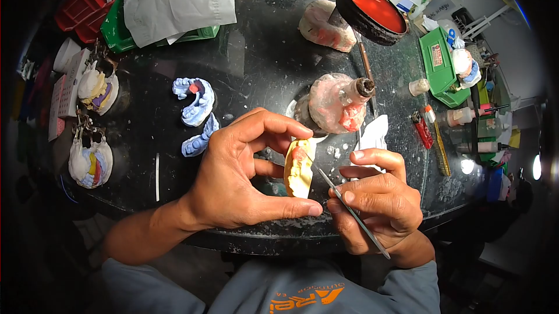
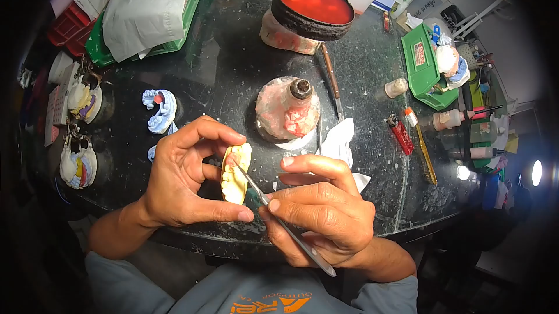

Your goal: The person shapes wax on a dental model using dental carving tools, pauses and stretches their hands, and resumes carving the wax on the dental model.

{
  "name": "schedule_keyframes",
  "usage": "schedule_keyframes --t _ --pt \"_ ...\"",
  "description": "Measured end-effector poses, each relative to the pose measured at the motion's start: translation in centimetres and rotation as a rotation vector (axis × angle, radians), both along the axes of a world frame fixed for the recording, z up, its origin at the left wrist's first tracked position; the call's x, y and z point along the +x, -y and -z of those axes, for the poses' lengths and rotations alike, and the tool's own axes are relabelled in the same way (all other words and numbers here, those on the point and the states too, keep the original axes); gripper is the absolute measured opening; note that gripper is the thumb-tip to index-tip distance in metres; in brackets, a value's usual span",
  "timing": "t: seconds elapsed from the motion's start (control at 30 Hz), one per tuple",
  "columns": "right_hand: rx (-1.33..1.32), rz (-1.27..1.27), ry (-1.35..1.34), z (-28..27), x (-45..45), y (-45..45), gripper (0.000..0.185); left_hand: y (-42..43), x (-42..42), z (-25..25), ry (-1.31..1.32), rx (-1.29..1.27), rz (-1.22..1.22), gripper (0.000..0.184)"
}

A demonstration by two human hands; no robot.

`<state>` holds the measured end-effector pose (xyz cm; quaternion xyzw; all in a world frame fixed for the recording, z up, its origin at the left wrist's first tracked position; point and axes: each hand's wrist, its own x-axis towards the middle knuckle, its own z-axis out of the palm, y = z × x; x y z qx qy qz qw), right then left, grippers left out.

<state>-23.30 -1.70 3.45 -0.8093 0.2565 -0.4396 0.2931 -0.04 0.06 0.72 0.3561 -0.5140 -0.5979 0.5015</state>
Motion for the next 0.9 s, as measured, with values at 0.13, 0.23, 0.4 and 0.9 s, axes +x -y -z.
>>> schedule_keyframes --t 0.13,0.23,0.4,0.9 --pt "0.004 0.017 0.043 0.26 0.09 -0.04 0.027 0.07 -0.01 -0.05 0.003 -0.011 -0.001 0.075" --pt "0.006 0.016 0.056 0.20 0.16 -0.11 0.025 0.05 -0.01 -0.04 0.013 -0.009 -0.005 0.076" --pt "0.004 0.009 0.056 0.26 0.22 -0.02 0.024 0.06 0.03 -0.06 0.015 -0.006 0.003 0.076" --pt "-0.017 0.016 0.038 0.31 0.38 0.07 0.023 0.06 -0.03 0.09 0.004 -0.017 0.000 0.075"
